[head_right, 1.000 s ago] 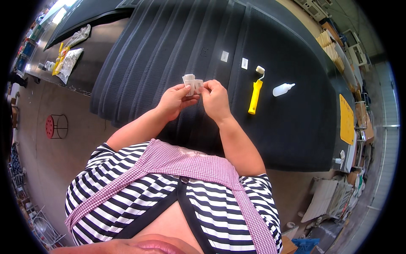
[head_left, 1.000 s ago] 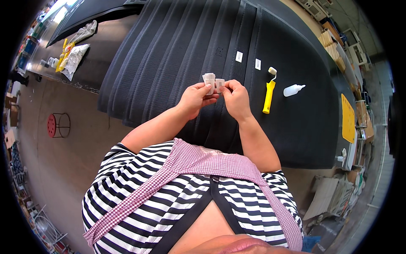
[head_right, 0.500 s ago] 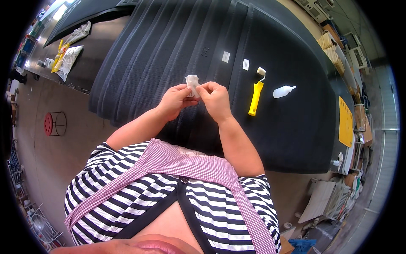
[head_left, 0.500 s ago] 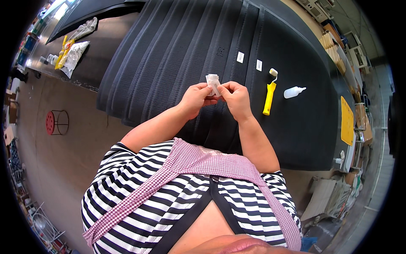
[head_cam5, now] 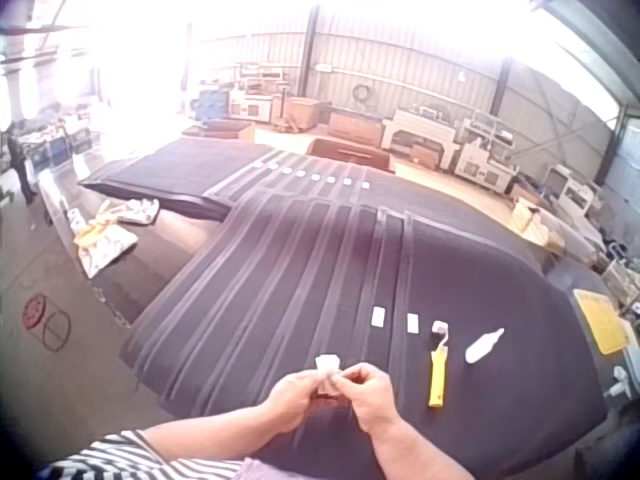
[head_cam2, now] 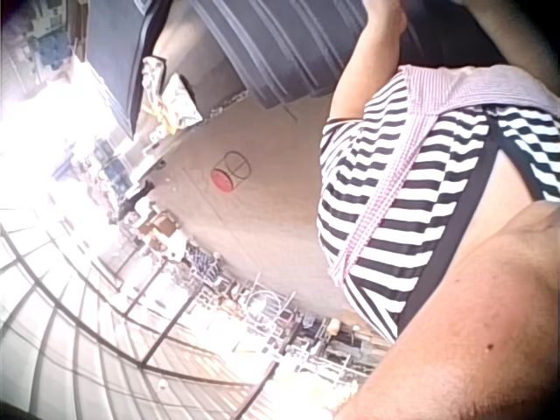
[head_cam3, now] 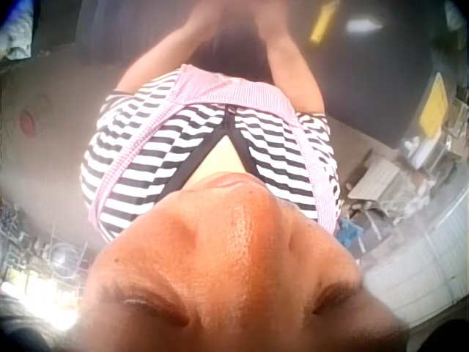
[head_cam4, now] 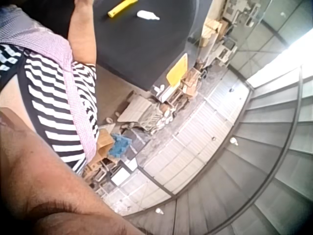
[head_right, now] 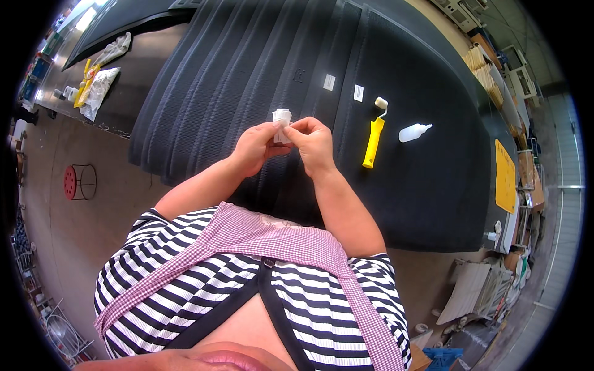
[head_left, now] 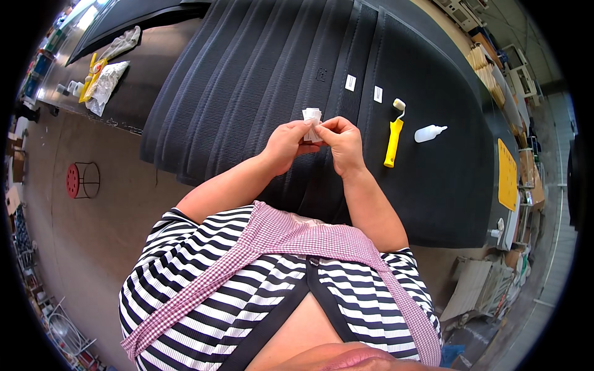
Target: The person flips over a large black textured panel, then applies small white adhesive labels to specific spots using a roller tool and glue.
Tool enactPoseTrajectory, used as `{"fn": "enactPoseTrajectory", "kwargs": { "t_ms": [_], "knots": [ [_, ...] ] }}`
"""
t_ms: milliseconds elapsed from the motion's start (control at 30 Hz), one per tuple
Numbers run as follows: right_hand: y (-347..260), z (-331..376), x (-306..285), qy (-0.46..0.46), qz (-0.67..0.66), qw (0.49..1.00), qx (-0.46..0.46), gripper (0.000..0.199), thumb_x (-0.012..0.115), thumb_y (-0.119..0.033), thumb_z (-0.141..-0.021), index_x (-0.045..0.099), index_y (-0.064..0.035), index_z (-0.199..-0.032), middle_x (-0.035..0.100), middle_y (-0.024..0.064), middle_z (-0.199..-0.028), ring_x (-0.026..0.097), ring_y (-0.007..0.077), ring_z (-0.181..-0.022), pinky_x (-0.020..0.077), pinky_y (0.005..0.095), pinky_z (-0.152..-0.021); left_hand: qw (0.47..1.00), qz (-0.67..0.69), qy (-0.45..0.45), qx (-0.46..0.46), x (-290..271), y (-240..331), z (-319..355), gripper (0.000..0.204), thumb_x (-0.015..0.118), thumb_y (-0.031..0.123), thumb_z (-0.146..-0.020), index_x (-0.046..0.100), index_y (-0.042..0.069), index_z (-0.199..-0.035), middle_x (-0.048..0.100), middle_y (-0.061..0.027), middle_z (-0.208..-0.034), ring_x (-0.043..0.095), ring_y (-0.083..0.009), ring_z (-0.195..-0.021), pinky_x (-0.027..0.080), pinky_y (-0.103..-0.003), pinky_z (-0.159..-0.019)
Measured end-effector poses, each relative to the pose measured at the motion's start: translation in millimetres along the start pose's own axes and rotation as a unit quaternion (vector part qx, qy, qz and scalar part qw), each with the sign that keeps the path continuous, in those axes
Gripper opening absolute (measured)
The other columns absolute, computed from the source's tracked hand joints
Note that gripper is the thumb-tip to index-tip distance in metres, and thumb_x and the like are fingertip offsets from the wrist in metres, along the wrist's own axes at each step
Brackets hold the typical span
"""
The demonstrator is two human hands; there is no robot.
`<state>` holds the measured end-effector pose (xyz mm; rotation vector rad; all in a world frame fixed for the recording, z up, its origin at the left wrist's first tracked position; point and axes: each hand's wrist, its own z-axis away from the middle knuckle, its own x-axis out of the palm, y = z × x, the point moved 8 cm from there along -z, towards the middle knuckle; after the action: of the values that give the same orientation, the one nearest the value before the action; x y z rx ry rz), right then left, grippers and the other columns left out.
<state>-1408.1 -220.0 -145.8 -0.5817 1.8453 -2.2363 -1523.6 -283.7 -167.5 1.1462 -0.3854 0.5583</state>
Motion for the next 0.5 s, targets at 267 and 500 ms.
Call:
{"fn": "enactPoseTrajectory", "kwargs": {
  "t_ms": [267,500],
  "knots": [
    [6,0,0,-0.028,-0.056,0.996,0.067,0.008,0.074,-0.01,-0.092,0.069,-0.0042,-0.091,0.068,0.0035,-0.082,0.063,0.0115,-0.075,0.0496,0.0254,-0.072,1.0,-0.009,0.009,0.027,-2,0,-1,0.038,0.043,0.031,-0.11,0.063,0.002,-0.127,0.069,-0.0093,-0.11,0.069,-0.0178,-0.095,0.058,-0.033,-0.087],
    [3,8,-5,-0.012,-0.044,0.997,0.065,0.015,0.074,-0.012,-0.092,0.068,-0.0033,-0.103,0.069,0.0038,-0.091,0.063,0.0106,-0.08,0.0511,0.0251,-0.073,0.998,0.054,0.022,0.023,-8,3,-2,0.038,0.041,0.03,-0.111,0.062,0.004,-0.129,0.067,-0.0073,-0.113,0.065,-0.0148,-0.098,0.056,-0.032,-0.089]
  ]
}}
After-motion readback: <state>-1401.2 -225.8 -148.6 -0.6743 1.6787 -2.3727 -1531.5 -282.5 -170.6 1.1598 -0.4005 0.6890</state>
